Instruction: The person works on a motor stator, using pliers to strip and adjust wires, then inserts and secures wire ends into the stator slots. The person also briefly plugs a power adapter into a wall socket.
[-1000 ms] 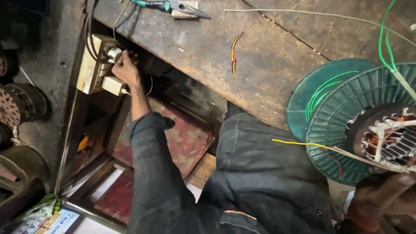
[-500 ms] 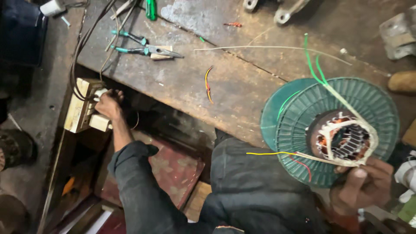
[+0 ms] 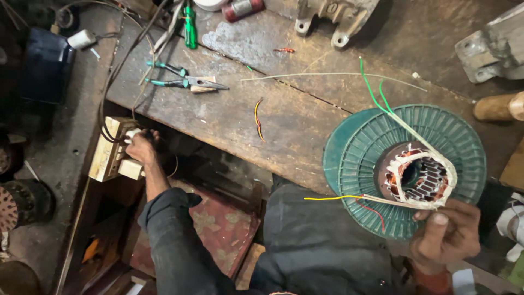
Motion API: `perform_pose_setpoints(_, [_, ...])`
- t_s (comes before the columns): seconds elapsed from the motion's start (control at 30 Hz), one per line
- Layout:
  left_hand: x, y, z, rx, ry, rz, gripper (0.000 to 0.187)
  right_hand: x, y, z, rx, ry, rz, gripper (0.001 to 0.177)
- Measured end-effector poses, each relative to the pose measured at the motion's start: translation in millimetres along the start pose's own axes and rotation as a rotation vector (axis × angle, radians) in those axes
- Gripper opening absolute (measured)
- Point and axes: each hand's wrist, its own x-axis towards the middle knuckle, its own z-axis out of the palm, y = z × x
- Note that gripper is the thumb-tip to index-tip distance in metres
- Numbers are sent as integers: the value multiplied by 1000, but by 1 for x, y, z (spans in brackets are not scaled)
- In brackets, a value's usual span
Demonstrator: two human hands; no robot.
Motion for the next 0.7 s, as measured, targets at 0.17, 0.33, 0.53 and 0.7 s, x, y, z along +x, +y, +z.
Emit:
perform_pose_setpoints(0.17, [-7,3,2,-102,-64,22,24,-2,5,-4,18,20,9,34])
perform_pose_setpoints(0.33, [-1,-2,0,-31,-55,24,22,-6,7,-7,27,14,1,32])
perform_pose_setpoints(0.53, [7,-9,-9,-20,-101,34,20,-2,8,-7,-40,1,-6,33])
perform_pose_setpoints(0.7, [11,-10,-14,26,-158,29,26,1,3,-3,-107,29,-15,35])
